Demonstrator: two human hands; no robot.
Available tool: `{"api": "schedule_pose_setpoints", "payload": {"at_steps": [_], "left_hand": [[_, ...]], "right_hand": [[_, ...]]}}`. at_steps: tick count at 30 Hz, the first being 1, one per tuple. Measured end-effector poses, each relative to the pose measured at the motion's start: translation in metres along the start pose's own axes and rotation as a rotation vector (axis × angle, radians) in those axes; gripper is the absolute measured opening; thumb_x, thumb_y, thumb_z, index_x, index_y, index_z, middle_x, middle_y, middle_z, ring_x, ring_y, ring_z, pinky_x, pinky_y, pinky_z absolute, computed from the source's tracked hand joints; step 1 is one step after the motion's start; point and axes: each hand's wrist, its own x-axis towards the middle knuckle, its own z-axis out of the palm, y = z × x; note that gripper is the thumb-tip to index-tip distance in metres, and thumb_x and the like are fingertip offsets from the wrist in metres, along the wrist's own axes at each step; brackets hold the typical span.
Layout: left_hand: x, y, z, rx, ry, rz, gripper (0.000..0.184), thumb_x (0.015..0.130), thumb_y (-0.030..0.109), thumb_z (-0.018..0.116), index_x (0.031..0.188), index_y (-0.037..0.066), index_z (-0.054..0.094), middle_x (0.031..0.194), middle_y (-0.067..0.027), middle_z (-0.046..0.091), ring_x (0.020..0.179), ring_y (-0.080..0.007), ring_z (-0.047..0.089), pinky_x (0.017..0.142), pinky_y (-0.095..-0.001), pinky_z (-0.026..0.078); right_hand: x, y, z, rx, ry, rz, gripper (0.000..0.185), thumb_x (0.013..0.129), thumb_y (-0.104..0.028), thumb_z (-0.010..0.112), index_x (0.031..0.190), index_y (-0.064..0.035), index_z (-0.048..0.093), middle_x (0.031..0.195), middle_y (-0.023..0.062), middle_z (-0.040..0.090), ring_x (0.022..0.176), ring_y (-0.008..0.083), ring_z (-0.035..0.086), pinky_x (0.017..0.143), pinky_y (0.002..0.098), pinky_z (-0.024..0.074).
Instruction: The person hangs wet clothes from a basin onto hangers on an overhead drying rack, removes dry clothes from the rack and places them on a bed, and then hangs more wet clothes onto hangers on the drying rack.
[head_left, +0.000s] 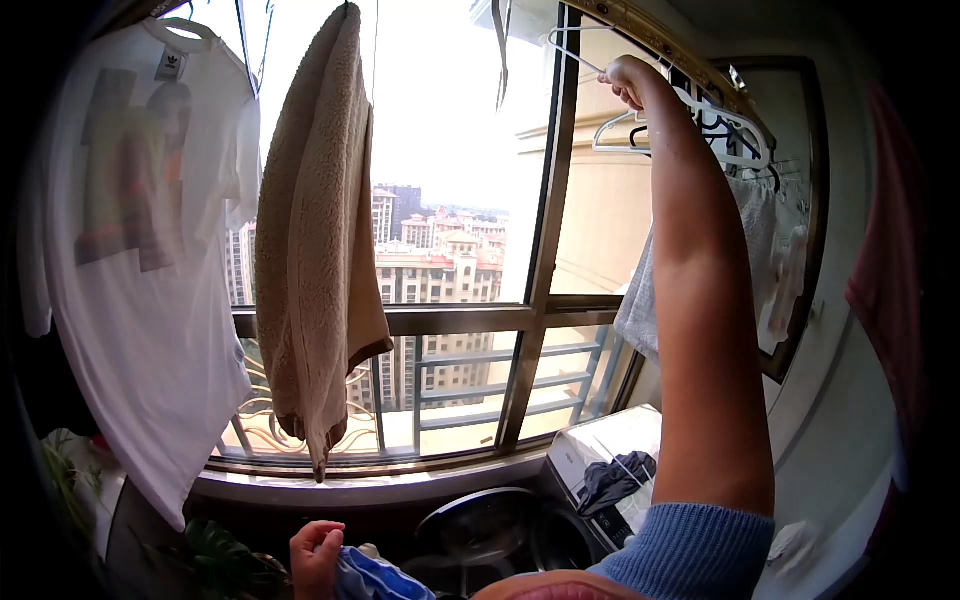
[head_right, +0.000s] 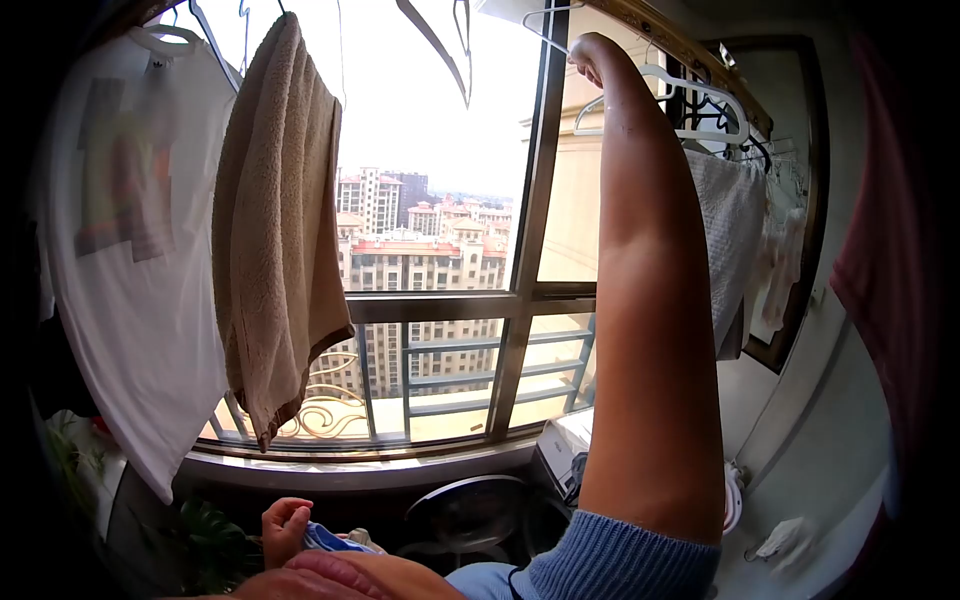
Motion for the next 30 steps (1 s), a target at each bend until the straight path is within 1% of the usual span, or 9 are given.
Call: {"api": "schedule_pose_setpoints", "payload": {"at_steps": [4, 5, 10, 12, 17, 21, 23, 29, 30], "left_hand": [[-0.007, -0.008, 0.016, -0.072, -0.013, -0.030, 0.010, 0.085, 0.008, 0.061, 0.092, 0.001, 0.064, 0.069, 0.0028, 0.057, 0.060, -0.0014, 0.046, 0.054, -0.0172, 0.037], [-0.013, -0.008, 0.019, -0.100, -0.019, -0.064, 0.010, 0.085, 0.007, 0.060, 0.091, 0.001, 0.064, 0.069, 0.0027, 0.057, 0.060, -0.0014, 0.046, 0.054, -0.0172, 0.037], [-0.018, -0.014, 0.026, -0.077, 0.037, -0.054, 0.009, 0.086, 0.006, 0.059, 0.091, 0.000, 0.064, 0.069, 0.0008, 0.057, 0.062, -0.0034, 0.051, 0.056, -0.0191, 0.044], [-0.019, -0.015, 0.025, -0.047, 0.035, -0.032, 0.010, 0.086, 0.006, 0.059, 0.091, 0.000, 0.063, 0.070, 0.0000, 0.058, 0.062, -0.0038, 0.051, 0.057, -0.0192, 0.044], [-0.021, -0.019, 0.028, -0.117, 0.033, -0.048, 0.010, 0.086, 0.007, 0.059, 0.091, 0.000, 0.063, 0.071, -0.0015, 0.060, 0.061, -0.0058, 0.055, 0.058, -0.0218, 0.049], [-0.021, -0.022, 0.029, -0.121, 0.014, -0.041, 0.010, 0.086, 0.007, 0.059, 0.091, 0.000, 0.063, 0.071, -0.0022, 0.060, 0.061, -0.0069, 0.057, 0.057, -0.0244, 0.052], [-0.020, -0.023, 0.029, -0.130, 0.003, -0.045, 0.010, 0.086, 0.007, 0.059, 0.092, -0.001, 0.063, 0.071, -0.0022, 0.060, 0.061, -0.0065, 0.056, 0.057, -0.0244, 0.052], [-0.022, -0.022, 0.026, -0.103, 0.014, -0.014, 0.010, 0.086, 0.007, 0.058, 0.091, -0.001, 0.063, 0.072, -0.0025, 0.060, 0.061, -0.0069, 0.055, 0.058, -0.0237, 0.051], [-0.022, -0.019, 0.027, -0.110, 0.017, -0.013, 0.010, 0.086, 0.007, 0.058, 0.091, -0.001, 0.063, 0.072, -0.0026, 0.060, 0.061, -0.0070, 0.055, 0.059, -0.0234, 0.051]], "right_hand": [[-0.012, -0.002, 0.006, -0.137, 0.087, -0.025, 0.044, 0.093, -0.041, 0.050, 0.066, -0.0075, 0.043, 0.051, -0.0030, 0.028, 0.042, 0.0102, 0.022, 0.043, 0.0295, 0.0219], [-0.017, -0.002, 0.000, -0.135, 0.048, -0.042, 0.045, 0.093, -0.042, 0.049, 0.064, -0.0084, 0.043, 0.050, -0.0028, 0.027, 0.042, 0.0098, 0.022, 0.043, 0.0298, 0.0224], [-0.007, -0.002, 0.003, -0.116, 0.085, -0.036, 0.049, 0.094, -0.041, 0.048, 0.057, -0.0103, 0.040, 0.047, -0.0033, 0.025, 0.040, 0.0096, 0.019, 0.041, 0.0309, 0.0211], [0.001, 0.004, 0.005, -0.211, 0.093, -0.087, 0.047, 0.094, -0.040, 0.048, 0.058, -0.0108, 0.040, 0.047, -0.0031, 0.026, 0.039, 0.0097, 0.019, 0.040, 0.0312, 0.0207], [0.006, 0.006, 0.006, -0.252, 0.150, -0.092, 0.044, 0.095, -0.036, 0.046, 0.058, -0.0111, 0.041, 0.045, -0.0023, 0.028, 0.036, 0.0095, 0.019, 0.039, 0.0296, 0.0215], [0.002, 0.005, 0.001, -0.243, 0.111, -0.116, 0.042, 0.095, -0.034, 0.046, 0.062, -0.0097, 0.044, 0.047, -0.0019, 0.030, 0.037, 0.0089, 0.020, 0.039, 0.0291, 0.0221], [0.004, 0.003, 0.005, -0.242, 0.127, -0.107, 0.039, 0.095, -0.033, 0.047, 0.065, -0.0087, 0.046, 0.048, -0.0018, 0.031, 0.037, 0.0089, 0.020, 0.038, 0.0294, 0.0222], [-0.006, 0.004, 0.009, -0.122, 0.020, -0.079, 0.035, 0.095, -0.031, 0.049, 0.070, -0.0056, 0.049, 0.049, -0.0015, 0.031, 0.038, 0.0086, 0.019, 0.039, 0.0293, 0.0223], [-0.006, 0.005, 0.010, -0.178, 0.039, -0.097, 0.036, 0.095, -0.031, 0.049, 0.070, -0.0048, 0.050, 0.049, -0.0011, 0.033, 0.038, 0.0094, 0.020, 0.039, 0.0295, 0.0231]]}}
